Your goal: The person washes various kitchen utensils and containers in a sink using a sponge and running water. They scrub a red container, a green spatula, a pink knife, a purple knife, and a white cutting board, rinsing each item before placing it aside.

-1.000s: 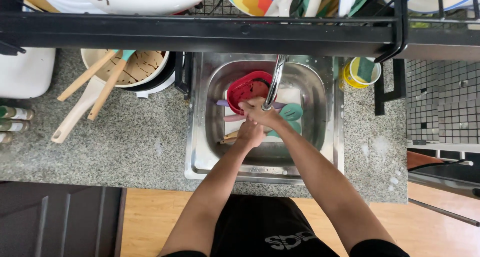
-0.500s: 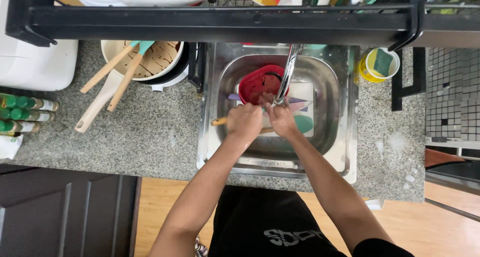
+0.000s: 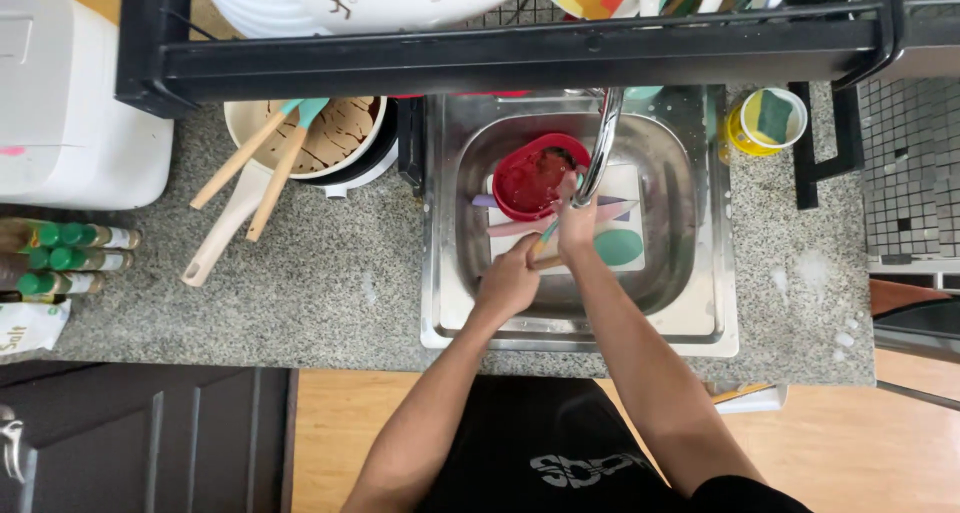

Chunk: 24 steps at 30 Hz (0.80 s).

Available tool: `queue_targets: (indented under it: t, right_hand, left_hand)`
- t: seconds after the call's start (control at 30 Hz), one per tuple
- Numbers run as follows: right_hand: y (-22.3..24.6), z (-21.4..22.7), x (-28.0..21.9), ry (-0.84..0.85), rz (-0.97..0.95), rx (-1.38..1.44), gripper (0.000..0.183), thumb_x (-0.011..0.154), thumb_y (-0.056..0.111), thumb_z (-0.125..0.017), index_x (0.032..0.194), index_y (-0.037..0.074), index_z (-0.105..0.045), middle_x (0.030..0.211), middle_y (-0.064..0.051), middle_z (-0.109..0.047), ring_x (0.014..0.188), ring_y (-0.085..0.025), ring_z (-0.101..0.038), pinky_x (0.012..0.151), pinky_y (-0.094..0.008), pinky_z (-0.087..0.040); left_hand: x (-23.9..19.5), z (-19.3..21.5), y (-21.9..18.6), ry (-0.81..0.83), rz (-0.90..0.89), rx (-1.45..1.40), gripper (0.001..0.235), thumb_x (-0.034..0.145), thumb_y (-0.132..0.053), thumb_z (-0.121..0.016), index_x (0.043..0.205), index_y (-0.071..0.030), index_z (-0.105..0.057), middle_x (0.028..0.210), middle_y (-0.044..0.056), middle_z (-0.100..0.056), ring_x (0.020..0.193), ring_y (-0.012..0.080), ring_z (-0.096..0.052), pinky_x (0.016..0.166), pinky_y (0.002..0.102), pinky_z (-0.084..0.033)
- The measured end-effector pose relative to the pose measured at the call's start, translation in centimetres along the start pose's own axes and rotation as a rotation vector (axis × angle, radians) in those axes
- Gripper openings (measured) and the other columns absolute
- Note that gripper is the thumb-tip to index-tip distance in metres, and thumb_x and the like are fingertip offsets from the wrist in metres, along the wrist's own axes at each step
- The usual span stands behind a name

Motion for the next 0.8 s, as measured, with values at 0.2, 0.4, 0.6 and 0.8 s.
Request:
queue_targets:
  t: [0.2,0.4,0.6,0.8]
  right_hand:
    - [4.5,-2.8,-2.5,0.035,0.923,-0.910,0.071,0.075,0.002,-0.058,0.144,-0.003,-0.045,0.131,-0.028,-0.061,0.121,-0.048,-0.058,0.100,-0.051,-0.048]
    - [0.6,2.5,3.0,0.091,0.347,-0.650,0.016,0.091,0.014,-0.066,0.095,-0.001,-0.070,0.080,-0.011,-0.073,0.072,-0.024,-0.073,0.064,-0.037,-0.059]
    - [5.0,2.6,-1.1,0.110,-0.303,-0.661,0.038,0.094,0.038,-0.080,0.094,0.000,-0.075,0.071,-0.010,-0.065,0.045,-0.009,-0.054,0.039,-0.029,-0.038]
    - [-0.1,5.8,1.1,0.352,-0.237,-0.973,0.033,0.096,0.019,-0.048,0.118,0.002,-0.066,0.084,-0.019,-0.075,0.064,-0.023,-0.070,0.058,-0.040,-0.059]
  left_hand:
    - [0.9,-2.5,2.3,0.056,0.025,-0.333,0.058,0.087,-0.007,-0.045,0.143,-0.020,-0.055,0.105,0.024,-0.072,0.099,0.0429,-0.069,0.090,0.054,-0.054]
    - [-2.4,3.9,-2.7,-0.004,-0.051,0.123,0.052,0.095,-0.014,-0.058,0.147,-0.018,-0.053,0.101,0.024,-0.071,0.089,0.0453,-0.069,0.081,0.057,-0.054]
    - [-1.5,5.6,-2.2,-0.085,-0.135,0.383,0.052,0.080,-0.005,-0.067,0.131,-0.017,-0.068,0.099,0.018,-0.072,0.071,0.0306,-0.073,0.055,0.043,-0.059]
    - [-0.7,7.6,-1.4,-0.286,-0.196,0.413,0.035,0.075,-0.006,-0.072,0.104,-0.025,-0.080,0.073,0.010,-0.075,0.068,0.0311,-0.072,0.066,0.048,-0.056]
Point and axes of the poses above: each hand's wrist, its own x-axis towards the middle knuckle, its own z-axis out of the back of the hand, y = z × x, the point moved 7 cm from there along x, towards the middle knuckle
